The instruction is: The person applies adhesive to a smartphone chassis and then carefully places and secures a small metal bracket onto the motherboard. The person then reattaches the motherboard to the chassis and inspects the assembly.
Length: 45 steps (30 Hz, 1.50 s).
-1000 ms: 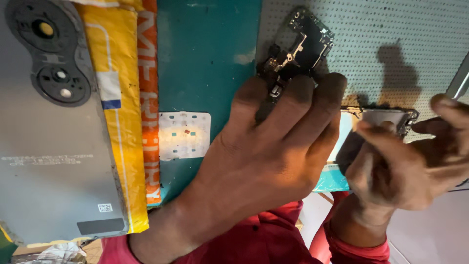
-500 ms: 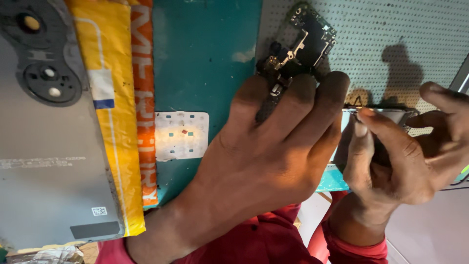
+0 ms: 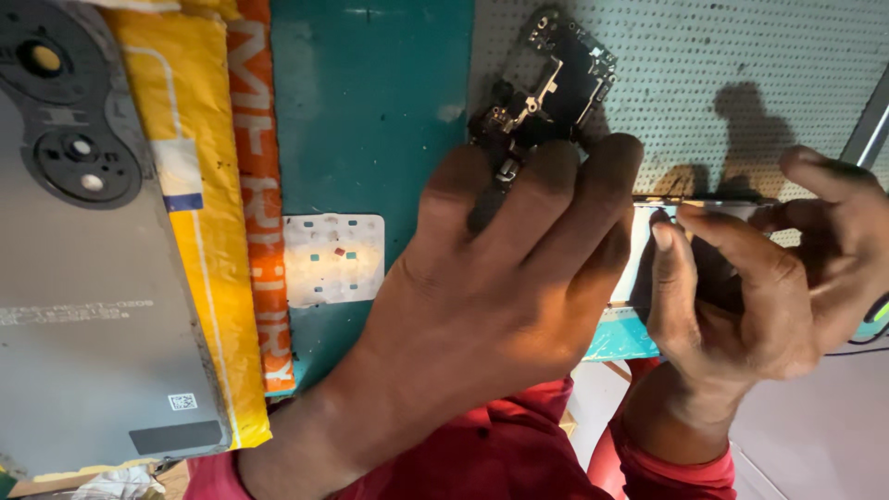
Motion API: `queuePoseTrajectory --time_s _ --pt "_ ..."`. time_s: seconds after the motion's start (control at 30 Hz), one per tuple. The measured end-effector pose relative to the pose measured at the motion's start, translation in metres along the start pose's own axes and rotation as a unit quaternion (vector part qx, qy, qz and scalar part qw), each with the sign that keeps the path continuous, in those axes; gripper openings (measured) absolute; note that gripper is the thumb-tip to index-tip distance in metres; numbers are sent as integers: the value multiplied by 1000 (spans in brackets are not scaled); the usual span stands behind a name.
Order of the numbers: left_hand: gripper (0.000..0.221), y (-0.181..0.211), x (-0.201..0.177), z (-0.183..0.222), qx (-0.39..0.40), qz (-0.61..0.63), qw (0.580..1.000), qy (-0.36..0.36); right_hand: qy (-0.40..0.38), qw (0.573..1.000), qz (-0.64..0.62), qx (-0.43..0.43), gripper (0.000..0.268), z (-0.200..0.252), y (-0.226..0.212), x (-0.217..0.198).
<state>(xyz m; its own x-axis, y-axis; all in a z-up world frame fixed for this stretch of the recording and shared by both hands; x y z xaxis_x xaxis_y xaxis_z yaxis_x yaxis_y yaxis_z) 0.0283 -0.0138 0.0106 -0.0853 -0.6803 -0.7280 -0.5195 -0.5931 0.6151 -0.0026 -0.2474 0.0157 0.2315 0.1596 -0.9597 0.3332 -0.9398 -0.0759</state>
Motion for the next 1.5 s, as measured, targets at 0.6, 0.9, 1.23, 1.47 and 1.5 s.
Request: queuePoseTrajectory --time_s 0.6,0.9,1.23,1.47,1.5 --pt "29 3 -2 -9 0 -16 1000 -7 -32 997 -40 49 35 -16 -9 -6" --pt "27 5 -1 -15 -1 10 1000 -3 -44 995 -48 77 22 -19 -13 -10" --pt "22 20 6 -36 9 23 1000 2 -48 994 -57 78 19 -19 -11 -23" --pt "21 20 11 -37 40 55 998 -3 -54 988 -92 109 16 -19 0 -26" --pt "21 19 12 -36 44 58 997 -5 -52 989 -93 106 15 -20 0 -25"
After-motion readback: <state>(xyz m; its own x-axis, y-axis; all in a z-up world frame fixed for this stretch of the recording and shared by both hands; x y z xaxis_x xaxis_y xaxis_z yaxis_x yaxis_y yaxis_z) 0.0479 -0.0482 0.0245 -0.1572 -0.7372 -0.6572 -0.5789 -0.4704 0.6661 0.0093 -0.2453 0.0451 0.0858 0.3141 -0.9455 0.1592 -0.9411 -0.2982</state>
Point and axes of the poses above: each hand's wrist, its own z-axis away from the middle knuckle, its own x-axis out of the palm, y = z × x, the point moved 3 cm from there along -z, towards the middle knuckle, and after that the axes turned 8 degrees about z, right-handed, at the moved point
